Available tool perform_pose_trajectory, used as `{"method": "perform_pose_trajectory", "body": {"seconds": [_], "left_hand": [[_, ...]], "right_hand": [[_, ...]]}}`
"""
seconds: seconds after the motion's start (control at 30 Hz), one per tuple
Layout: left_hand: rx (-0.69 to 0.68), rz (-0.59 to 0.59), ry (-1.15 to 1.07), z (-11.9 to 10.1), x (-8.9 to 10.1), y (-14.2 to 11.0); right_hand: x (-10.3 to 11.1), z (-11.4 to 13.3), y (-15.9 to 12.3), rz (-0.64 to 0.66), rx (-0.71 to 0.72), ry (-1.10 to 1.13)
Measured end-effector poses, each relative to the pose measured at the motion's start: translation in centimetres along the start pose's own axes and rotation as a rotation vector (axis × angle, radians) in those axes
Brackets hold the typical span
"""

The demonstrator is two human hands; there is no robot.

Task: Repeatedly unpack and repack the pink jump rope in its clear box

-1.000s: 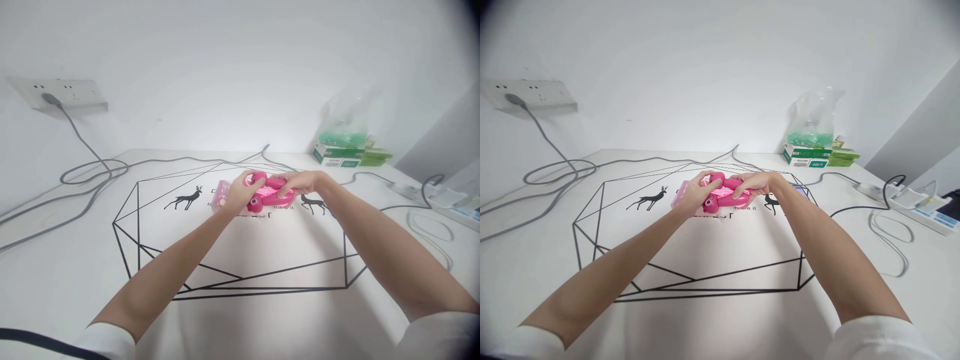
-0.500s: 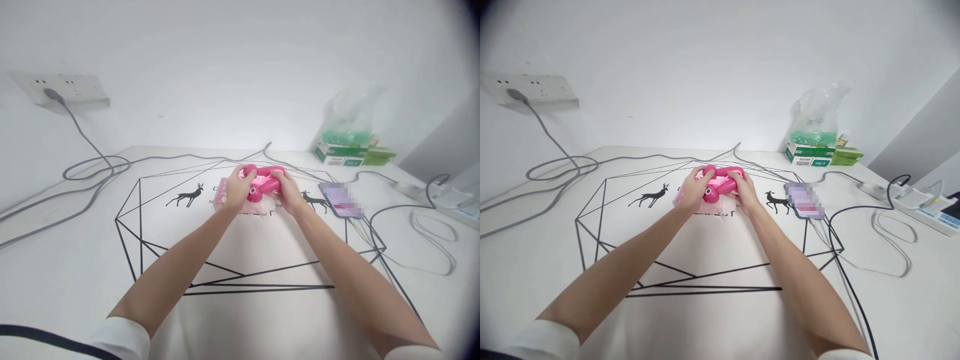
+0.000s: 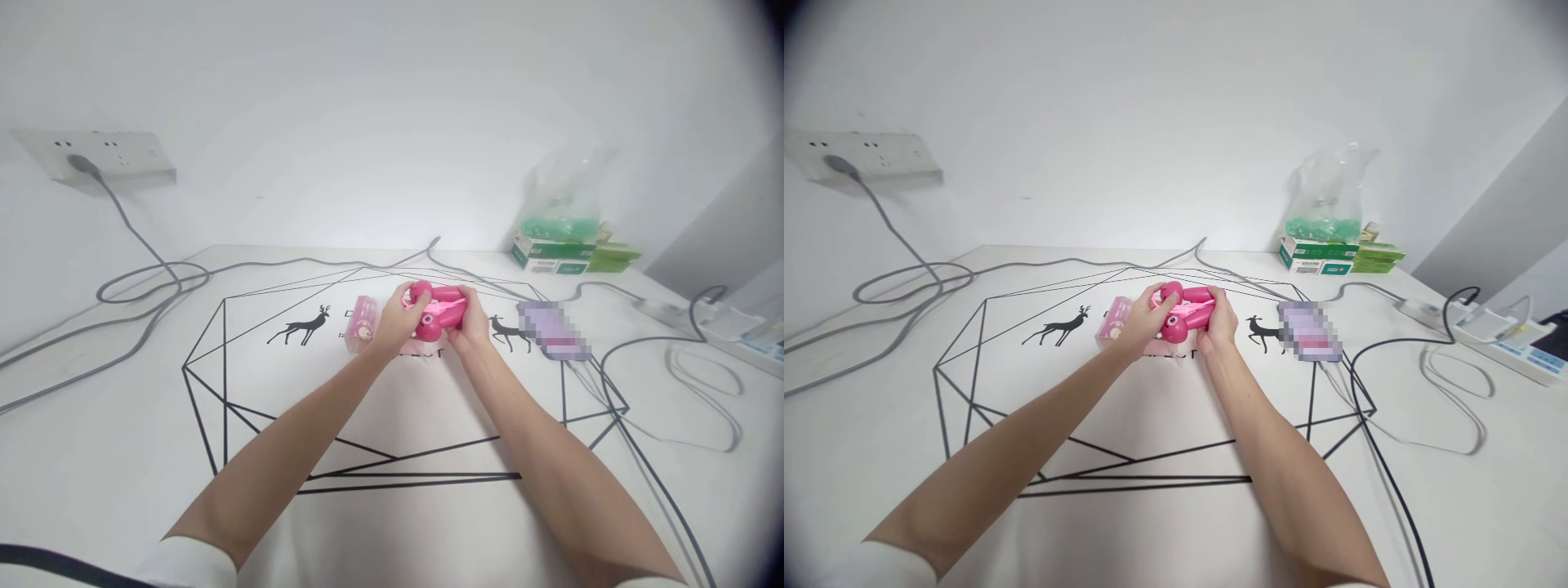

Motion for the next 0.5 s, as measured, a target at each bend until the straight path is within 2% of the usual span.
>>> {"method": "perform_pose_trajectory", "body": {"seconds": [0.1,0.17,0.23,0.33,0.5], "left_hand": [[0.061,0.107,0.037,-0.3,0.4,-0.1],[0.04,0.187,0.08,-0.6,0.8,-0.2],[-0.05,0.25,0.192,-0.8,1.5,-0.3],[-0.245,0.313,0.503,-0.6,2.4,-0.5],[-0.487,0.455,1.021,1.4,3.2,-1.2]], "right_hand": [[1.0,0.1,1.0,-0.023,0.065,-0.03],[1.7,0.2,1.5,-0.063,0.08,0.03],[2.2,0.3,1.8,-0.115,0.054,0.14],[2.8,0.4,1.9,-0.174,0.03,0.253],[3.9,-0.2,2.2,-0.271,0.085,0.188]]}}
Point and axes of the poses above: each hand's wrist, its own y-axis towards the middle knuckle, its own x-axis out of the back of the hand, z = x × y, the point moved 2 cm from there along y, towards the middle knuckle, and after that the axes turned 13 degrees about -y, right-handed, at the moved point
